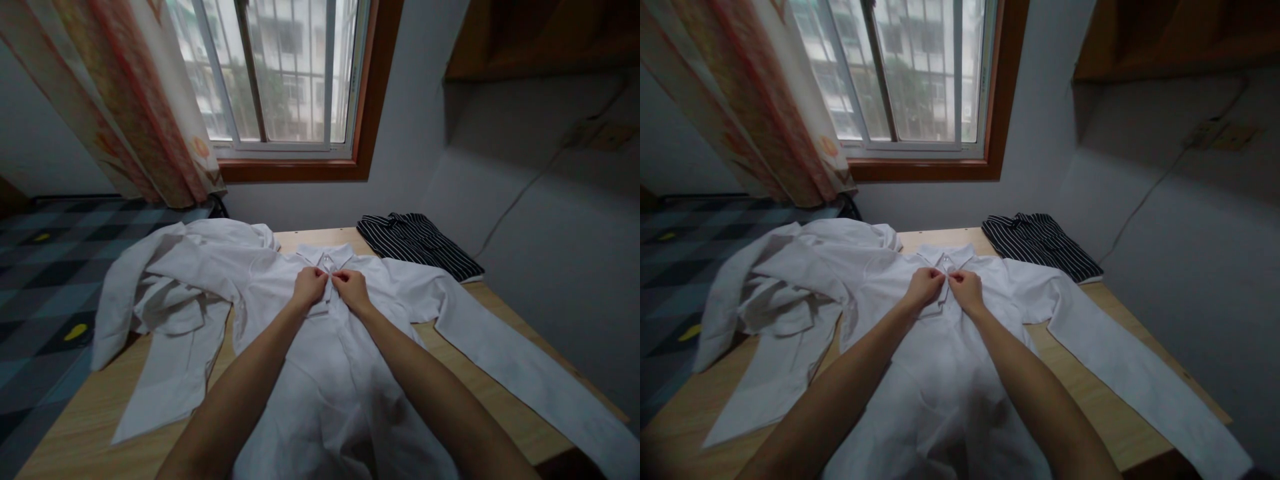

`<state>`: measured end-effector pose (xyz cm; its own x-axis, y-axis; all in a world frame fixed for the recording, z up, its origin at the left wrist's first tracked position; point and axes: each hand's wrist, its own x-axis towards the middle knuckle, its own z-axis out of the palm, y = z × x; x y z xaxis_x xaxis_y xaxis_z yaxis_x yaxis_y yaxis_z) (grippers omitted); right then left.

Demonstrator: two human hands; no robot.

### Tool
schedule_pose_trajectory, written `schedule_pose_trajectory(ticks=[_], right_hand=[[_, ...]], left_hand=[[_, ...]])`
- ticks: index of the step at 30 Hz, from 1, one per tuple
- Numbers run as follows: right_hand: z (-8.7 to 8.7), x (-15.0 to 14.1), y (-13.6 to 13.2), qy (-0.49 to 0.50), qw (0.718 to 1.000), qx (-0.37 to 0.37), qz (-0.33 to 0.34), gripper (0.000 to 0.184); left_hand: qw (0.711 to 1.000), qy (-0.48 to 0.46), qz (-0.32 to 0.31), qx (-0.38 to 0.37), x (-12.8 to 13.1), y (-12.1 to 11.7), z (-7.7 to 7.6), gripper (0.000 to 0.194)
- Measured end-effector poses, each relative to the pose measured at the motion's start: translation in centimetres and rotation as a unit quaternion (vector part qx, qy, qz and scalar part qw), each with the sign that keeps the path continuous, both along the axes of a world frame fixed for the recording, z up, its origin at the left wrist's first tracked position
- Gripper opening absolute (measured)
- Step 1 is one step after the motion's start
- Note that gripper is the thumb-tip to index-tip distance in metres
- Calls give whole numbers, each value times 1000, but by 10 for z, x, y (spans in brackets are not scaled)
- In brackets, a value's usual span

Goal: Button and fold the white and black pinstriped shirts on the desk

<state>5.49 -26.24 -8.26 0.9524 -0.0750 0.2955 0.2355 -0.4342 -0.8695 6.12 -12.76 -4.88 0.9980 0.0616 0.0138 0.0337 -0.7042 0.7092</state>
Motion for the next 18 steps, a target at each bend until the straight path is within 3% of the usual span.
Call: schedule_pose_trajectory(ticks=[4, 8, 18], right_hand=[[-2, 6, -7, 31, 998, 36, 44, 24], [-4, 12, -11, 50, 995, 55, 69, 18], [3, 3, -3, 17, 1000, -5, 12, 6]], left_hand=[[999, 11, -5, -33, 3, 1, -4, 18], [996, 34, -9, -81, 5, 1, -10, 19], [980, 87, -4, -178, 3, -1, -10, 27]])
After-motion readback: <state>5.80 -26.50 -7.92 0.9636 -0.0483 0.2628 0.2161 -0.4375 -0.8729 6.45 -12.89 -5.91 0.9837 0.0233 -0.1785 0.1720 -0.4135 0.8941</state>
